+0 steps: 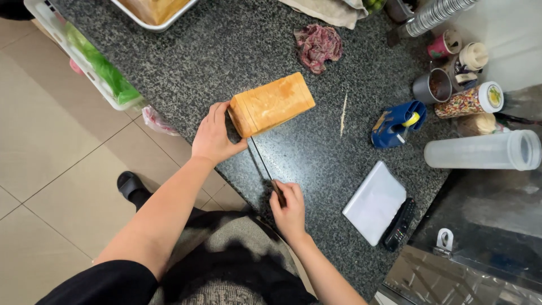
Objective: The person slices a loaf of bread using a long knife and then places the sliced loaf into a plastic bag.
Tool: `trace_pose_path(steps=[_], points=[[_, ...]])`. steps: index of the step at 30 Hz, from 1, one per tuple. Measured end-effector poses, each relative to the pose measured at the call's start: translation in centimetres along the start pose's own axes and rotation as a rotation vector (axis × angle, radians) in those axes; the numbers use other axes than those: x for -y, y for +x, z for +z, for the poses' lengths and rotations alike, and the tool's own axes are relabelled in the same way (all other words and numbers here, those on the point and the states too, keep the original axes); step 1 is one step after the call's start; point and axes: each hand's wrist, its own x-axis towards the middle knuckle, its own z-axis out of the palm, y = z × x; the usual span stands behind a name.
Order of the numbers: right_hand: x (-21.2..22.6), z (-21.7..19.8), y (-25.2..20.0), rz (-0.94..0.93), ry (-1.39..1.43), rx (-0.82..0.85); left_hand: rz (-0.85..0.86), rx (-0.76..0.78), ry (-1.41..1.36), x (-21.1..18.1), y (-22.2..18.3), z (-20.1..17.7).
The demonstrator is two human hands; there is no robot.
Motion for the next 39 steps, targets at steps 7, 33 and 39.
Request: trace_pose_path(steps=[7, 33, 39], points=[[1.0, 3.9, 5.5, -0.038, -0.050, 0.004, -0.004, -0.003, -0.002, 0.2, -0.1, 0.3], [1.2, 5.0, 7.3, -0.121, -0.027, -0.034, 0.001, -0.016, 0.002, 0.1, 0.0, 0.3], [2.0, 3.1, 5.4, -0.126, -0.047, -0.001, -0.006, -0.004, 0.002, -0.2, 0.1, -0.2]])
